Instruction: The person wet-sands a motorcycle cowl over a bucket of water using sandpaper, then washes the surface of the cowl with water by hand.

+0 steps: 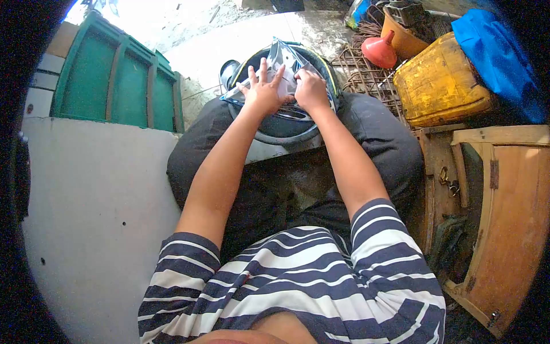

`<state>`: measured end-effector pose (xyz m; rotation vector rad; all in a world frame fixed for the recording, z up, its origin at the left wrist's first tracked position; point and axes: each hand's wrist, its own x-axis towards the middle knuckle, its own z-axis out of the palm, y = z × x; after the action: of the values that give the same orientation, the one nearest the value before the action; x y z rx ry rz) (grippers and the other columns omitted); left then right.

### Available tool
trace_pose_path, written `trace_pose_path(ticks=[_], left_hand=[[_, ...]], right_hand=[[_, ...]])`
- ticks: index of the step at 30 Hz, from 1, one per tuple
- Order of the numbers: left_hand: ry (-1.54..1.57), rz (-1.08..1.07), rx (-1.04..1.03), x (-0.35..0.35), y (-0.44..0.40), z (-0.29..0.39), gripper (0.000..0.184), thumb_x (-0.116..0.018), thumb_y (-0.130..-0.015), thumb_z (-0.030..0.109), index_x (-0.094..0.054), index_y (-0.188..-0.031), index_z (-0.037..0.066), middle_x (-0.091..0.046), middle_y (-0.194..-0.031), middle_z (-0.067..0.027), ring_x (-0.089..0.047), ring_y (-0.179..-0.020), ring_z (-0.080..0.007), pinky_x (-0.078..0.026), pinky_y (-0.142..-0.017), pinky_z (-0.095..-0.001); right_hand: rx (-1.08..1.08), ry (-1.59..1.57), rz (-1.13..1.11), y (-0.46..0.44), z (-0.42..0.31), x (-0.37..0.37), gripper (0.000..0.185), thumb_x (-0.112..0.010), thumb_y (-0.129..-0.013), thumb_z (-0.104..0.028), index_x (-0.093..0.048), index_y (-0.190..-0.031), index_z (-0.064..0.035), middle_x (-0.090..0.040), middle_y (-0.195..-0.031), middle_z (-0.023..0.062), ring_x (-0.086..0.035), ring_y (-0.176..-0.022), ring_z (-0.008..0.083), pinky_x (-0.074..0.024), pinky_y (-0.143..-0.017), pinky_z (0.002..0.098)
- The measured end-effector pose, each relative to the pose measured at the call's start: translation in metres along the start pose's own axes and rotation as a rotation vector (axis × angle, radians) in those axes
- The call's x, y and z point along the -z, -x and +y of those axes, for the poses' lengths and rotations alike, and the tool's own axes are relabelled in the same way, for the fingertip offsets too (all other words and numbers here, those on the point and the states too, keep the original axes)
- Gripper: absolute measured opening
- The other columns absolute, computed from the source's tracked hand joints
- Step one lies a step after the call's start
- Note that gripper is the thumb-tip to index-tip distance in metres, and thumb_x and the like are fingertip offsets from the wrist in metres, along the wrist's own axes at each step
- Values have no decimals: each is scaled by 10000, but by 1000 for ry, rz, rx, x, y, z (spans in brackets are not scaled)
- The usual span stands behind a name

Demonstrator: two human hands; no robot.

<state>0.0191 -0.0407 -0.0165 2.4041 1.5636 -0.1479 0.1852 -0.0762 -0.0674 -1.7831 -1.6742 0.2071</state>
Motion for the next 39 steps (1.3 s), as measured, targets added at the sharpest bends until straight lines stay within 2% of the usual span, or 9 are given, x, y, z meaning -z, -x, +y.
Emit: trace_pose_path(ticks=[8, 15, 19, 21, 25, 28, 33, 37, 39], left_hand=[[13, 10, 13, 1, -1, 2, 955, -646, -902, 754, -197, -1692, 462, 35, -1807, -109, -24, -1627, -498, -179, -1147, -847], [12, -1, 14, -2, -3, 1, 964, -636, -902, 766, -181, -1696, 462, 52, -1807, -108, 5, -1630, -491, -154, -1159, -841], [15, -18, 22, 0, -4, 3, 955, -627, -910, 768, -174, -1695, 469, 72, -1806, -103, 15, -1631, -486, -148, -1165, -837], [20, -29, 26, 1, -2, 3, 952, -627, -912, 767, -174, -1695, 470, 76, -1806, -101, 20, -1632, -484, -144, -1167, -835], [27, -22, 29, 1, -3, 4, 954, -638, -910, 758, -178, -1694, 468, 73, -1806, -101, 31, -1633, -482, -134, -1170, -835], [32, -31, 32, 2, -2, 4, 954, -644, -910, 751, -180, -1694, 468, 72, -1806, -101, 33, -1633, -480, -132, -1169, -835], [33, -37, 34, 5, -2, 5, 947, -641, -912, 753, -186, -1693, 468, 75, -1806, -97, 35, -1634, -476, -146, -1167, -835], [-5, -31, 40, 7, -2, 6, 951, -639, -906, 762, -192, -1692, 467, 67, -1806, -94, -23, -1631, -485, -197, -1161, -826], [6, -5, 37, 7, 0, 5, 945, -655, -901, 752, -218, -1688, 466, 41, -1808, -87, -34, -1630, -481, -197, -1155, -829]], right_hand=[[27, -13, 103, 38, 4, 5, 94, -632, -964, -107, -687, -1039, -88, -734, -991, 118, -685, -984, 374, -497, -857, 520], [-114, -181, 37, -8, -5, 11, 118, -664, -941, -96, -743, -992, -26, -757, -1011, 191, -725, -947, 399, -572, -827, 468], [-316, -385, 69, 6, 16, 13, 120, -701, -951, -109, -750, -1013, -19, -765, -945, 126, -739, -847, 231, -567, -789, 356], [-397, -579, 124, 9, 22, 13, 148, -683, -1000, -108, -724, -1089, 3, -734, -932, 26, -651, -832, 82, -533, -762, 277], [-599, -844, 89, -17, 19, 22, 155, -680, -1004, -87, -730, -1107, 18, -741, -977, 20, -663, -849, 91, -532, -791, 262], [-555, -957, -98, -46, 15, 51, 205, -720, -975, -82, -738, -1143, 35, -755, -981, 50, -679, -819, 106, -546, -770, 271], [-191, -247, -346, -45, 9, 90, 260, -799, -877, -164, -784, -1097, -25, -812, -996, 122, -752, -868, 174, -585, -825, 336], [-291, -75, -349, -14, 19, 76, 197, -753, -879, -167, -782, -1035, -50, -795, -932, 129, -765, -873, 246, -589, -824, 377], [-127, -43, -252, -12, 15, 55, 185, -713, -890, -192, -757, -1009, -56, -762, -1002, 163, -737, -948, 362, -577, -870, 464]])
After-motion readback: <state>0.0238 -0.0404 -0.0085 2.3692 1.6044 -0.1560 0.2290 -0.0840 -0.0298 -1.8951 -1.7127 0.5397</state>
